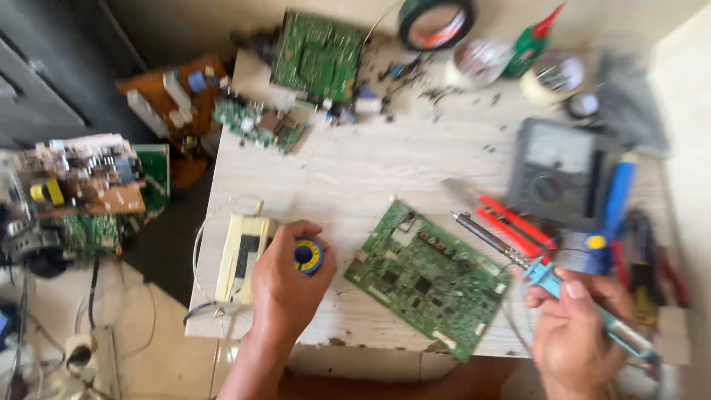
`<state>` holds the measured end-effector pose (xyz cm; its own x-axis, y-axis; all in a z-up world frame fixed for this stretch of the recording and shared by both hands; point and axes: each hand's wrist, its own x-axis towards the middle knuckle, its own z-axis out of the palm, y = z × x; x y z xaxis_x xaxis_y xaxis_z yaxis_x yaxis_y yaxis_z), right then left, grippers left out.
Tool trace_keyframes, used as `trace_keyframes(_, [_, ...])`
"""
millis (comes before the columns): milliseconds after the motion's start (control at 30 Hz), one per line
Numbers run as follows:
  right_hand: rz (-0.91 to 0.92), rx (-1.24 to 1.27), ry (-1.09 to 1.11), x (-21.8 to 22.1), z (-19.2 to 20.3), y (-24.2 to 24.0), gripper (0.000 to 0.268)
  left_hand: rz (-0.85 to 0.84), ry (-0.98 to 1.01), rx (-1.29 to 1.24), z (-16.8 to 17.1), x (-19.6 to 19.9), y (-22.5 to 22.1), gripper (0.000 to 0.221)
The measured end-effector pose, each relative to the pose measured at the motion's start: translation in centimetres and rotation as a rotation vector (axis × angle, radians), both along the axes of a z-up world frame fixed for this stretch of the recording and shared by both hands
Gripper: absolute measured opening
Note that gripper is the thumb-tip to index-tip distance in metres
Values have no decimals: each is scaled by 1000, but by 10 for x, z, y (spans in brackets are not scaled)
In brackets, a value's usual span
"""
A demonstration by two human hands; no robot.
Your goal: Soldering and reworking components on a television circuit board using a handheld soldering iron.
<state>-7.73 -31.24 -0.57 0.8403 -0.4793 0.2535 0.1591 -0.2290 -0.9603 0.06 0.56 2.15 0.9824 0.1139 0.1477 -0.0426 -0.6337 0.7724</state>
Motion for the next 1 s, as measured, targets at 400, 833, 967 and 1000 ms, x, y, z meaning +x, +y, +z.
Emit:
trace_keyframes(400, [468,1130,-216,-5,-121,-112,22,183,217,15,-21,7,-5,37])
trace_keyframes(833, [530,1119,-105,-2,-129,-115,30,99,159,23,-27,24,-20,36])
trace_keyframes(967, [698,1087,-175,9,-94,-96,36,63,166,19,-23,25,-17,36])
trace_keyframes(1000, [701,1087,-174,9,-95,-94,36,66,165,19,-24,25,-17,36])
